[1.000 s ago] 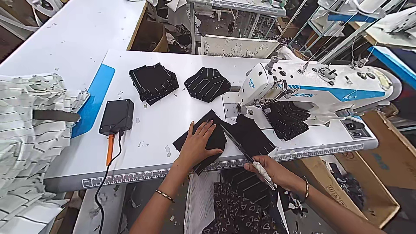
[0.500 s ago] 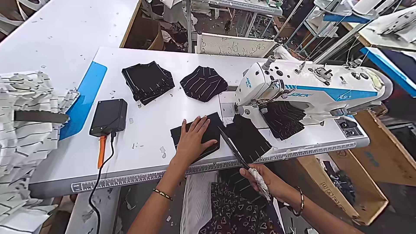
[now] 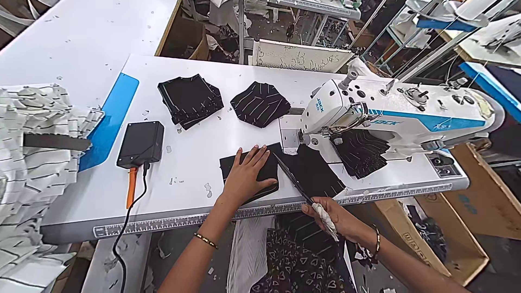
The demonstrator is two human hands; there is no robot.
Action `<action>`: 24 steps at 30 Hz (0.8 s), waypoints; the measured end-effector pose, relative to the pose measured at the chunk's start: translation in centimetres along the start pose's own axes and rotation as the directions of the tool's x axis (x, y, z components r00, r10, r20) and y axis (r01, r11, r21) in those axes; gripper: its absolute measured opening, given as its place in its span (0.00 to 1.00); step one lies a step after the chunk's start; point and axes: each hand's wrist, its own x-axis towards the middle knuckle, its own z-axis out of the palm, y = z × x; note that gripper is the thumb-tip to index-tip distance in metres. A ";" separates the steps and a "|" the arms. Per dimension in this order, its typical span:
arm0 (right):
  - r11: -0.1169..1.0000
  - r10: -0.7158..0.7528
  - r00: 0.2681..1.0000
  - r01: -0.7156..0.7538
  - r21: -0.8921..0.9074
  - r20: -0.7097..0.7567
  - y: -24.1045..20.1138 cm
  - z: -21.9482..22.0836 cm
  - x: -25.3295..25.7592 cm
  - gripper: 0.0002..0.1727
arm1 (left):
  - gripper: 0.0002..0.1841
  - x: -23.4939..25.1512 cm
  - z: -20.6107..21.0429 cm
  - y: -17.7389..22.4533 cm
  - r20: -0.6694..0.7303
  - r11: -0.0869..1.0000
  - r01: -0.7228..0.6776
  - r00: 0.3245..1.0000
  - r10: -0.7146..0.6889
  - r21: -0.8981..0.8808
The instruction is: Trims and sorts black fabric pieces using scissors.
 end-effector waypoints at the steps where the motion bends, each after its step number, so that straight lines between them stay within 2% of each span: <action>1: 1.000 0.001 1.000 -0.001 -0.008 0.013 -0.3 0.0 0.3 0.17 | 0.47 0.0 0.0 0.0 0.005 1.000 0.001 1.000 -0.001 0.002; 8: 0.996 0.008 0.999 -0.011 -0.086 -0.035 -1.1 -0.3 1.2 0.19 | 0.50 0.0 0.2 0.0 -0.019 1.000 0.006 1.000 -0.005 0.012; 12: 0.995 -0.001 1.000 0.001 -0.098 0.000 -2.1 -0.4 1.7 0.18 | 0.52 -0.1 0.2 0.0 -0.038 1.000 -0.001 0.999 0.001 -0.004; 15: 0.985 -0.017 0.999 0.021 -0.174 0.029 -3.1 -0.5 2.6 0.20 | 0.52 -0.3 0.2 0.1 -0.061 1.000 -0.019 0.998 0.018 -0.021; 19: 0.958 -0.050 0.998 0.039 -0.284 -0.032 -3.6 -0.7 3.1 0.22 | 0.50 -0.5 0.4 0.1 -0.104 0.999 -0.033 0.994 0.029 -0.038; 24: 0.960 -0.083 0.995 0.063 -0.273 -0.063 -2.5 -0.6 2.9 0.21 | 0.51 -0.4 0.4 -0.1 -0.110 0.999 -0.004 0.994 -0.001 -0.048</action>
